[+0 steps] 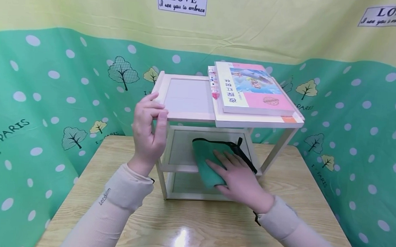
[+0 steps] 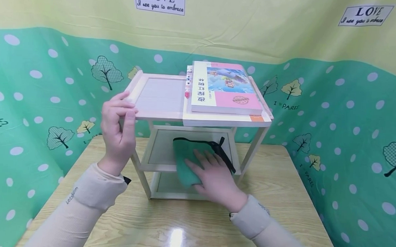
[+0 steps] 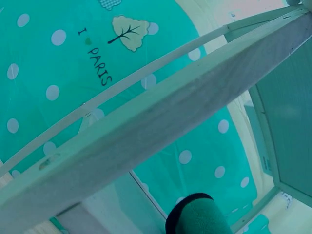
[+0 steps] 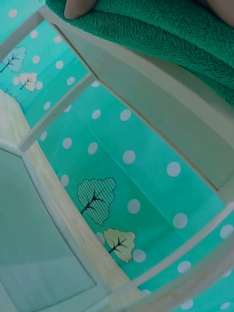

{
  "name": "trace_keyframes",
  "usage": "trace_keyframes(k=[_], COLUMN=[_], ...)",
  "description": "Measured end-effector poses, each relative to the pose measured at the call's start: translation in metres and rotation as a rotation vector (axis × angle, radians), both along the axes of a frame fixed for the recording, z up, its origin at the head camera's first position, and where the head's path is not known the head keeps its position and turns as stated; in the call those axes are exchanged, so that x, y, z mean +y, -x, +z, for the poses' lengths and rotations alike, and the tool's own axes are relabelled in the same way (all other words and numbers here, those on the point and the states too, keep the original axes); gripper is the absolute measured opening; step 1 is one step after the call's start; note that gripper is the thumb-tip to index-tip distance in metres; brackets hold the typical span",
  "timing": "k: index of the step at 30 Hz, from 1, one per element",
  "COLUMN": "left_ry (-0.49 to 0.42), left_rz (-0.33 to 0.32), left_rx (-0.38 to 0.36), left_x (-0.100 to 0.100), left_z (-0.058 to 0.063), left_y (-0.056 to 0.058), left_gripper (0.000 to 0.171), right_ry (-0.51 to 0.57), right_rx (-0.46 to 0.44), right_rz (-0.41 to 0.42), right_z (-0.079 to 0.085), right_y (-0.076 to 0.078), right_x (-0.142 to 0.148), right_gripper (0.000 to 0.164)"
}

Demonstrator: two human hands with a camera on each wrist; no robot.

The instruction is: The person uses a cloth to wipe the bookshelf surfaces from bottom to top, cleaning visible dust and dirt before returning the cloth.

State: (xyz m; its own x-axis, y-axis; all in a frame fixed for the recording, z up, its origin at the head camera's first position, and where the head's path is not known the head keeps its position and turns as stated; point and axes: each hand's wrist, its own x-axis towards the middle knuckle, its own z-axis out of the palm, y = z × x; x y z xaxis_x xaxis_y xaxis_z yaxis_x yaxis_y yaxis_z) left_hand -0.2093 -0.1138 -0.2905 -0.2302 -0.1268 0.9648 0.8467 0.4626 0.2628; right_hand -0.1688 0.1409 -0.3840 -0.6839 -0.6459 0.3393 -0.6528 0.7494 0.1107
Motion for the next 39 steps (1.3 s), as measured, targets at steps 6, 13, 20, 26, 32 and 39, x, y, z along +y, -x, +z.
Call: trace_keyframes(k=[6,13,20,26,32,39], left_ry=[0.000,0.001,-0.005,-0.010,-0.010,-0.014], left_rz=[-0.002,0.002,-0.001,-0.005,0.000,-0.015], left_rx=[-0.002,-0.003,0.000,0.003,0.001,0.016], left_x=[0.000,0.000,0.000,0.001,0.000,0.001], left_z=[0.000,-0.001,0.000,0.000,0.000,0.001], left_y=[0.000,0.000,0.000,0.000,0.000,0.000], left_gripper=[0.015,0.015,0.015,0.015,0.015,0.015], right_ry=[0.000,-0.031,-0.035,-0.054,-0.058,-0.038], right_rx=[0.011,0.029,0.044,0.043,0.047,0.076], right_rz=[0.012,0.014,0.020,0.010,0.011,0.027], right_z=[-0.001,0.001,-0.002,-0.003,-0.003,-0.004], right_y=[0.001,0.001,0.002,0.002,0.003,0.002], right_x=[-0.009,-0.019,-0.024,-0.027,-0.032,-0.034], right_gripper=[0.066,0.064,0.063,0.063,0.062,0.061])
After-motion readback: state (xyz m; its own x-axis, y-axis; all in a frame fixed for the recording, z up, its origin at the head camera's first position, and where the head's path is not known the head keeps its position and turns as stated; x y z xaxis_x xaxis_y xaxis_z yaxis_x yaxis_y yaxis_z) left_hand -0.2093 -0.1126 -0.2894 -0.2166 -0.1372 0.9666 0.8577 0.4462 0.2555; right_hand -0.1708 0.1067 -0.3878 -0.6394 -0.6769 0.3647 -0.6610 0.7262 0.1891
